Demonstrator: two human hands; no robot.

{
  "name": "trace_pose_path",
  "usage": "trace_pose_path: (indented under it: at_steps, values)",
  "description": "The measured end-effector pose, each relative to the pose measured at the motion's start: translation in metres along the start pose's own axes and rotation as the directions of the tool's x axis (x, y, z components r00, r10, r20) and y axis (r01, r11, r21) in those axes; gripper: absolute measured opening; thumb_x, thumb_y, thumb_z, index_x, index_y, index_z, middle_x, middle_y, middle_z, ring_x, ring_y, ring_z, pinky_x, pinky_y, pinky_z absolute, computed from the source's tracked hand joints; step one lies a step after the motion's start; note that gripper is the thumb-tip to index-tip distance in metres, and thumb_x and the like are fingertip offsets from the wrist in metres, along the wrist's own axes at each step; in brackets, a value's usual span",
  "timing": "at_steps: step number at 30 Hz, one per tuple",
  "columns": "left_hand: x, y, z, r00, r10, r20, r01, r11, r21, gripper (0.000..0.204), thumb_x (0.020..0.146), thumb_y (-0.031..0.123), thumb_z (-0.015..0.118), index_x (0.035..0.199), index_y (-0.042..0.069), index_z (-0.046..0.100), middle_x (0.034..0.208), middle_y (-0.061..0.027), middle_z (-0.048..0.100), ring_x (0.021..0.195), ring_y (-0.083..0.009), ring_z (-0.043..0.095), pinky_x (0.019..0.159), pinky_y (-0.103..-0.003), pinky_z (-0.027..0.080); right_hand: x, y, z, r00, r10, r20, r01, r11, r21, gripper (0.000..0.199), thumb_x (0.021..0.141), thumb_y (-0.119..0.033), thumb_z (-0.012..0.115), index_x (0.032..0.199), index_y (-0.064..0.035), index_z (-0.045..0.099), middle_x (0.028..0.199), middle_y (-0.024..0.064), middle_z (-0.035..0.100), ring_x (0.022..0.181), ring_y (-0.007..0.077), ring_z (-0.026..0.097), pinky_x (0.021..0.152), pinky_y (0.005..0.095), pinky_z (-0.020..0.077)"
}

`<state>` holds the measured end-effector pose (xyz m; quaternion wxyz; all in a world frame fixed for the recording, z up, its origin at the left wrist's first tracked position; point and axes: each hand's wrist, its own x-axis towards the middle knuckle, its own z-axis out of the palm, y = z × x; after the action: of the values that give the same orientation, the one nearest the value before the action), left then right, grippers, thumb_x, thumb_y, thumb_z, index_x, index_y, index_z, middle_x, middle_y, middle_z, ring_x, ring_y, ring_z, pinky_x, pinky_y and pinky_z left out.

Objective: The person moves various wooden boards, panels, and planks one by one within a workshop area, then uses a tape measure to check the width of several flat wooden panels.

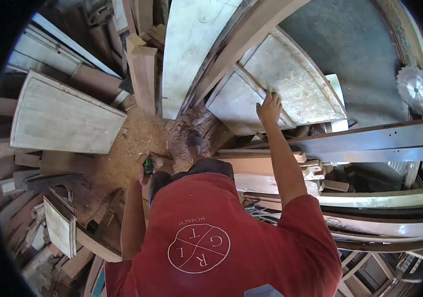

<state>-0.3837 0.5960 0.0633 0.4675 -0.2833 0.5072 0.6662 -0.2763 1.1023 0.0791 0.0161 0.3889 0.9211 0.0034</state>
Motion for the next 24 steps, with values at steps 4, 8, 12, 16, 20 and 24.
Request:
trace_pose_path:
  at_steps: [4,8,12,16,20,24]
  values:
    - [-0.011,-0.03,-0.063,0.973,0.016,-0.229,0.0,0.998,0.069,0.028,0.088,0.038,0.067,0.096,0.012,0.057,0.074,-0.0028,0.058,0.057,-0.0151,0.055,0.048,-0.028,0.043,0.007,-0.002,0.008,0.999,-0.014,-0.038,0.013,0.999,-0.043,0.054,0.079,-0.026,0.074,0.123,-0.0059,0.05,0.119,0.0159,0.051,0.117,0.0364,0.047,0.095,0.0479,0.0423]
    - [-0.018,-0.045,-0.096,0.951,-0.003,-0.311,0.011,1.0,0.023,0.029,0.086,0.039,0.069,0.095,0.014,0.057,0.071,-0.0002,0.056,0.056,-0.0119,0.055,0.047,-0.027,0.043,0.006,0.018,0.038,0.974,-0.114,-0.195,0.076,0.979,-0.19,0.023,0.09,-0.021,0.059,0.107,-0.0066,0.052,0.109,0.0154,0.051,0.109,0.0353,0.049,0.086,0.0467,0.0452]
    - [-0.027,-0.047,-0.092,0.93,0.052,-0.364,-0.043,0.999,0.034,0.028,0.086,0.038,0.07,0.094,0.015,0.057,0.071,0.0006,0.057,0.055,-0.0115,0.055,0.047,-0.026,0.043,0.003,0.027,0.032,0.99,-0.14,-0.008,0.14,0.988,-0.066,0.035,0.089,-0.024,0.059,0.116,-0.0054,0.047,0.112,0.0197,0.057,0.103,0.0381,0.058,0.085,0.048,0.0465]
    - [-0.034,-0.053,-0.087,0.923,0.104,-0.37,-0.096,0.995,0.04,0.028,0.086,0.038,0.071,0.092,0.015,0.057,0.071,0.0002,0.057,0.055,-0.0116,0.055,0.047,-0.026,0.043,0.01,0.039,0.018,0.952,-0.135,0.276,0.139,0.99,0.005,0.053,0.088,-0.029,0.062,0.128,-0.0038,0.04,0.108,0.0259,0.064,0.092,0.0427,0.065,0.081,0.0516,0.0498]
    - [-0.043,-0.062,-0.084,0.891,0.116,-0.438,-0.113,0.993,0.033,0.028,0.086,0.038,0.072,0.092,0.014,0.058,0.071,-0.0006,0.059,0.056,-0.0114,0.056,0.049,-0.026,0.045,0.013,0.065,0.009,0.848,-0.354,0.395,0.356,0.932,0.071,0.047,0.084,-0.03,0.068,0.12,-0.0048,0.05,0.094,0.0241,0.067,0.086,0.0426,0.065,0.076,0.0515,0.051]
    - [-0.049,-0.088,-0.092,0.865,0.134,-0.484,-0.145,0.989,0.016,0.028,0.086,0.036,0.072,0.091,0.012,0.059,0.071,-0.0016,0.059,0.057,-0.0115,0.057,0.049,-0.026,0.046,0.027,0.034,0.012,0.678,-0.449,0.583,0.464,0.876,0.135,0.038,0.08,-0.039,0.073,0.099,-0.0072,0.066,0.09,0.0206,0.069,0.086,0.0392,0.066,0.076,0.0483,0.051]
